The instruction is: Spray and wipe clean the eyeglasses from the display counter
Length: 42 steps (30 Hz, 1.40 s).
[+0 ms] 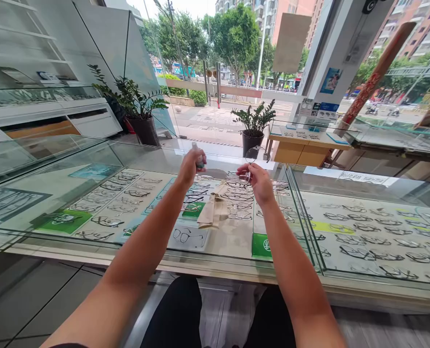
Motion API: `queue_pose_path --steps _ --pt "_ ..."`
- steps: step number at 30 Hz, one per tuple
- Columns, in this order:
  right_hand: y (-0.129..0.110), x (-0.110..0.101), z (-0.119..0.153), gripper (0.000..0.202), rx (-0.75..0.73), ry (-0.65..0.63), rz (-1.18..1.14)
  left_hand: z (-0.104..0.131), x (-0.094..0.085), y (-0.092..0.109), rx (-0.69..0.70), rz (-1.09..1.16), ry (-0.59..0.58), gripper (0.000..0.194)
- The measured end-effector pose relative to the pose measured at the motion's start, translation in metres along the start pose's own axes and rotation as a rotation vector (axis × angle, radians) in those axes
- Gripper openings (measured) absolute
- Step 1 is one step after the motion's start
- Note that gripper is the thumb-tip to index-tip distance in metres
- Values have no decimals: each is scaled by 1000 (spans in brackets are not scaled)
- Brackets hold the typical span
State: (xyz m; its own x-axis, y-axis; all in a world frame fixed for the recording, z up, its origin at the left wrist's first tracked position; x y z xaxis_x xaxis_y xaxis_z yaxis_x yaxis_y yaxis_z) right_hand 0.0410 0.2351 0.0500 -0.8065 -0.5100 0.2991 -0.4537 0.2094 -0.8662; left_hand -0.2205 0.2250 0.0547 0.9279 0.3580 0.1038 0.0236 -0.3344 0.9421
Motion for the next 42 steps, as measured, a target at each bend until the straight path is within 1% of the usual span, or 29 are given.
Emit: queue_pose_path --steps 2,4,6,8,12,14,15,17,19,21,23,26,30,32,35,38,40,42 --pt "5 2 0 26 23 -13 36 17 33 -1 -117 216 -281 65" --pt "10 3 -1 28 46 -16 76 34 55 -2 -241 315 -497 80" --pt "16 5 -1 28 61 -21 107 45 65 -2 -327 367 -619 85" --pt "19 6 -2 28 69 -28 121 50 67 1 -361 412 -667 87" --pt "23 6 0 26 75 -37 132 51 63 8 -368 438 -667 89" --pt "23 7 1 26 77 -46 150 50 63 8 -351 392 -635 90" --pt "24 8 2 27 79 -52 160 48 62 7 -326 345 -597 89" --pt "24 11 3 27 90 -70 174 44 60 2 -231 178 -472 87" --pt "24 15 4 27 104 -96 182 41 58 -3 -105 -44 -354 81" --pt "24 18 5 28 113 -125 188 39 58 -7 -5 -215 -315 76" --pt "24 20 6 29 116 -145 192 40 59 -9 36 -281 -337 74" --pt "24 22 7 28 116 -161 190 42 60 -7 39 -296 -354 74" --pt "24 22 7 27 118 -191 171 44 60 -5 -8 -271 -363 80" --pt "23 21 6 28 118 -185 146 45 60 -6 -39 -260 -365 83" --pt "21 17 3 28 122 -120 85 46 61 -6 -57 -263 -377 85" --pt "20 10 -1 27 116 -13 22 48 63 -5 -48 -263 -446 83" --pt "20 7 -2 27 103 42 5 50 65 -5 -11 -284 -501 79" --pt "21 6 -4 27 94 56 12 52 67 -5 48 -329 -546 77"
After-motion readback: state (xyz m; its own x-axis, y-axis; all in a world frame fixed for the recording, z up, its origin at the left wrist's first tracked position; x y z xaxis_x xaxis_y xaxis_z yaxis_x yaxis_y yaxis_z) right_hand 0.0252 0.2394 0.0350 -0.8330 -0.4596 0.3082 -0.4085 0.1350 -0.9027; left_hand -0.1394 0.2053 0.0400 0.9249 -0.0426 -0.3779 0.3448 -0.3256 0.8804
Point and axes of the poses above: each hand's wrist, its own z-axis away from the middle knuckle, its own x-axis out of the palm, y = z × x, the point moved 3 cm from there along -z, towards the middle knuckle, and after that the axes turned 1 degree about -y, right-handed, at the moved point
